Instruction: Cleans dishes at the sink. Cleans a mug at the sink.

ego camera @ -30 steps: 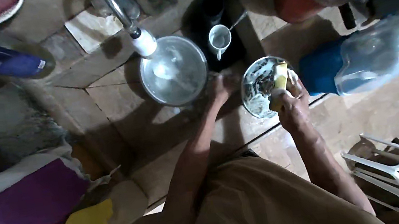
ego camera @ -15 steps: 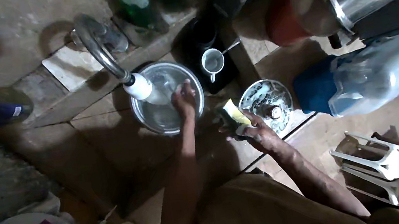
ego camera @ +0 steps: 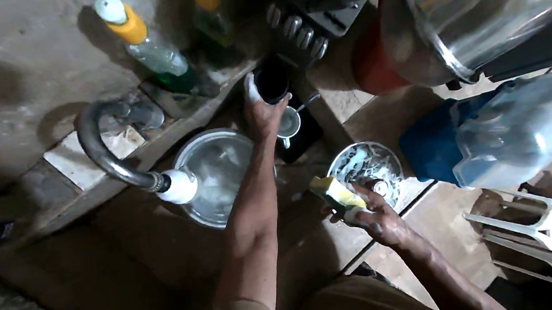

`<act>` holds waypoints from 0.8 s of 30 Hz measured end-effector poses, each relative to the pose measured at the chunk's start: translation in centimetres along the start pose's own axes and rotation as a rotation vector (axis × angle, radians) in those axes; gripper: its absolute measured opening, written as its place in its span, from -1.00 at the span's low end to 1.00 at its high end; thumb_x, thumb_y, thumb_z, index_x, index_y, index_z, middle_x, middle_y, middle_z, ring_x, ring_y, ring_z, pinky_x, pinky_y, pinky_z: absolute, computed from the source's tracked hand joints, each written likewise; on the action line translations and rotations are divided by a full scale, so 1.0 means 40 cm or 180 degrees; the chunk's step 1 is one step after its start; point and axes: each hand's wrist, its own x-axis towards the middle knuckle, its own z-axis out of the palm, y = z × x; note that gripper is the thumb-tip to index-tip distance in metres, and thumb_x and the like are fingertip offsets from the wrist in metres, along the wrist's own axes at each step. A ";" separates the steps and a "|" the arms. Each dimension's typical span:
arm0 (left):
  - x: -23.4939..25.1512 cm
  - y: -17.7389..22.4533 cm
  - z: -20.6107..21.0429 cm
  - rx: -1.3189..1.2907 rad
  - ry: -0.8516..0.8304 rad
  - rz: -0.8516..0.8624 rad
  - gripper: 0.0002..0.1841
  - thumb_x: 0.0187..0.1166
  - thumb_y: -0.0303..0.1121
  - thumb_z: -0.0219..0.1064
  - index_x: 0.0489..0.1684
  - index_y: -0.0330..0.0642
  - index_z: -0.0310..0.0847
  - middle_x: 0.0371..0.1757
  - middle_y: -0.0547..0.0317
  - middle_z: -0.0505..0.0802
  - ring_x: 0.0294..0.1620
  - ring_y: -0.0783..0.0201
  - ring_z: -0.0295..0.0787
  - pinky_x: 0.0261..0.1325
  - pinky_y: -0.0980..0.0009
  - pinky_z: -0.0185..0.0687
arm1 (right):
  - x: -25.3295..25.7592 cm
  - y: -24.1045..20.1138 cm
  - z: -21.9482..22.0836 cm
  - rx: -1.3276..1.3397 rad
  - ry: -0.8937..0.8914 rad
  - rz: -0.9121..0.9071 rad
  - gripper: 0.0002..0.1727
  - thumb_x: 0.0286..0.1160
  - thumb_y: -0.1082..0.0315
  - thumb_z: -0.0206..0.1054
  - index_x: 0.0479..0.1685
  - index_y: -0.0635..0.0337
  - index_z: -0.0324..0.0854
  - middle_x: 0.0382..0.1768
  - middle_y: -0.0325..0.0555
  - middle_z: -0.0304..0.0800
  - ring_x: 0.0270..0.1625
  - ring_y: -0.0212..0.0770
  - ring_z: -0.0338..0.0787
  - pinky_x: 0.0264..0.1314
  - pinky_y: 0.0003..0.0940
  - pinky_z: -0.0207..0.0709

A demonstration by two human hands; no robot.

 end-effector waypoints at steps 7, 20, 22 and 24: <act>-0.063 -0.008 -0.059 -0.0732 0.0618 0.0946 0.09 -0.13 -0.15 0.86 0.55 -0.45 0.38 0.45 -0.19 0.71 0.48 0.07 0.67 0.57 0.19 0.56 | 0.012 -0.017 -0.011 -0.0001 -0.0103 -0.0300 -0.44 0.43 0.49 0.23 0.51 0.34 0.47 0.21 0.08 0.82 0.19 0.00 0.84 0.29 -0.03 0.76; -0.425 0.062 -0.303 -0.2627 0.0446 0.0219 -0.09 0.25 -0.22 0.64 0.60 -0.40 0.19 0.48 -0.10 0.60 0.49 0.15 0.57 0.57 0.20 0.54 | -0.059 -0.054 0.018 -0.0135 -0.0014 -0.0398 -0.41 0.34 0.30 0.39 0.49 0.03 0.57 0.11 0.01 0.84 0.07 -0.04 0.85 0.13 -0.07 0.77; -0.503 0.033 -0.302 -0.2776 0.0358 -0.0790 -0.28 0.35 -0.26 0.54 0.55 -0.21 0.36 0.28 0.06 0.76 0.27 0.24 0.73 0.32 0.20 0.73 | -0.076 -0.048 0.026 -0.0123 0.0048 -0.0365 -0.42 0.31 0.32 0.37 0.46 0.01 0.59 0.09 -0.03 0.85 0.04 -0.08 0.85 0.10 -0.09 0.78; -0.549 -0.011 -0.307 -0.2698 0.0093 -0.1633 -0.37 0.46 -0.12 0.49 0.52 -0.10 0.43 0.22 0.02 0.79 0.20 0.15 0.78 0.23 0.09 0.77 | -0.092 -0.043 0.038 -0.0108 0.0020 -0.0315 -0.40 0.31 0.34 0.35 0.49 0.00 0.59 0.10 -0.03 0.86 0.04 -0.07 0.86 0.10 -0.08 0.79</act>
